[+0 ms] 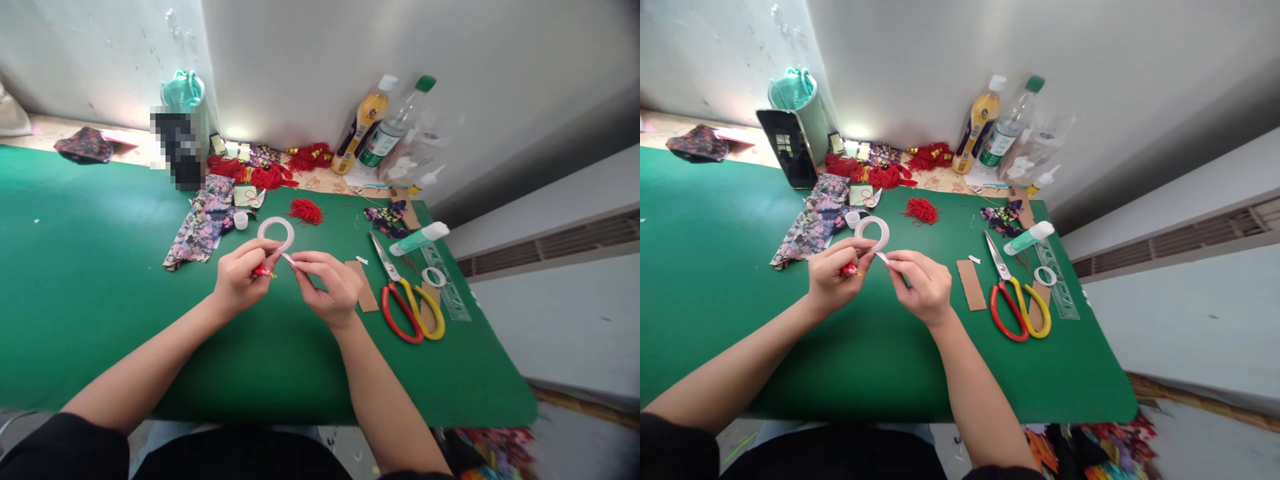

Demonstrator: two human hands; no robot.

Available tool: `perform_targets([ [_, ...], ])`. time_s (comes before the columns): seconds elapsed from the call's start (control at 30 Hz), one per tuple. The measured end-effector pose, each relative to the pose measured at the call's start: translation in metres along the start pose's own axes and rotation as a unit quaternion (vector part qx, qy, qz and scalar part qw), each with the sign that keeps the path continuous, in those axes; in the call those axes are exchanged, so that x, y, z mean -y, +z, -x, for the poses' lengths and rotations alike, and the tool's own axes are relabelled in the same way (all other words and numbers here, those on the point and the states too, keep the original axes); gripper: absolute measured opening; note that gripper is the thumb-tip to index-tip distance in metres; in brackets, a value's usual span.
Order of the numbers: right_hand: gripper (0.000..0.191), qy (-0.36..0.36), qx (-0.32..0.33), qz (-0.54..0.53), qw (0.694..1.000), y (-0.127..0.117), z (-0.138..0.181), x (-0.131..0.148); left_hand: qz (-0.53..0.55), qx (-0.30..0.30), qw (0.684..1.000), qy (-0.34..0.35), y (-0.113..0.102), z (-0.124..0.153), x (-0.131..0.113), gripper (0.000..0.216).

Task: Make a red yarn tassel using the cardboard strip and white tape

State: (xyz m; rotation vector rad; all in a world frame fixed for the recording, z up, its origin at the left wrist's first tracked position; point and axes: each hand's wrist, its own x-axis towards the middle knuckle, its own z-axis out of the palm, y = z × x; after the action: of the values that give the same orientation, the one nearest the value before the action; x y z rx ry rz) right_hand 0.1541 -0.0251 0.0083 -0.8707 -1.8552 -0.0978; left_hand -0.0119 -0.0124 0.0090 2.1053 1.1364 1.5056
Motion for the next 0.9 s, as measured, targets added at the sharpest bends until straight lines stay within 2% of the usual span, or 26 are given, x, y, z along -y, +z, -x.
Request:
perform_targets([
  [0.13,0.015,0.027,0.014,-0.018,0.999,0.0001,-0.0006,-0.0002,-0.053,0.004,0.998,0.037,0.0012,0.0011,0.002,0.033],
  [0.27,0.031,0.049,0.019,-0.023,0.998,0.0009,0.0008,-0.0029,-0.057,0.001,0.997,0.054,0.0019,0.0022,0.0045,0.03],
  [0.4,0.02,0.009,0.036,0.036,0.999,0.0002,0.001,-0.0055,-0.065,0.012,0.997,0.035,0.0024,0.0033,0.0046,0.031],
  [0.57,0.016,-0.009,0.032,0.053,0.998,0.0012,0.0005,-0.0062,-0.066,0.021,0.996,0.058,0.0033,0.0052,0.0043,0.032],
  [0.73,0.011,0.01,0.017,0.048,0.999,0.004,0.0008,-0.0046,-0.023,0.075,0.997,0.014,0.0028,0.0066,0.0058,0.031],
  [0.9,0.013,0.023,-0.001,0.032,0.999,0.0042,-0.0001,-0.0031,-0.012,0.059,0.998,0.031,0.0024,0.0054,0.0055,0.03],
])
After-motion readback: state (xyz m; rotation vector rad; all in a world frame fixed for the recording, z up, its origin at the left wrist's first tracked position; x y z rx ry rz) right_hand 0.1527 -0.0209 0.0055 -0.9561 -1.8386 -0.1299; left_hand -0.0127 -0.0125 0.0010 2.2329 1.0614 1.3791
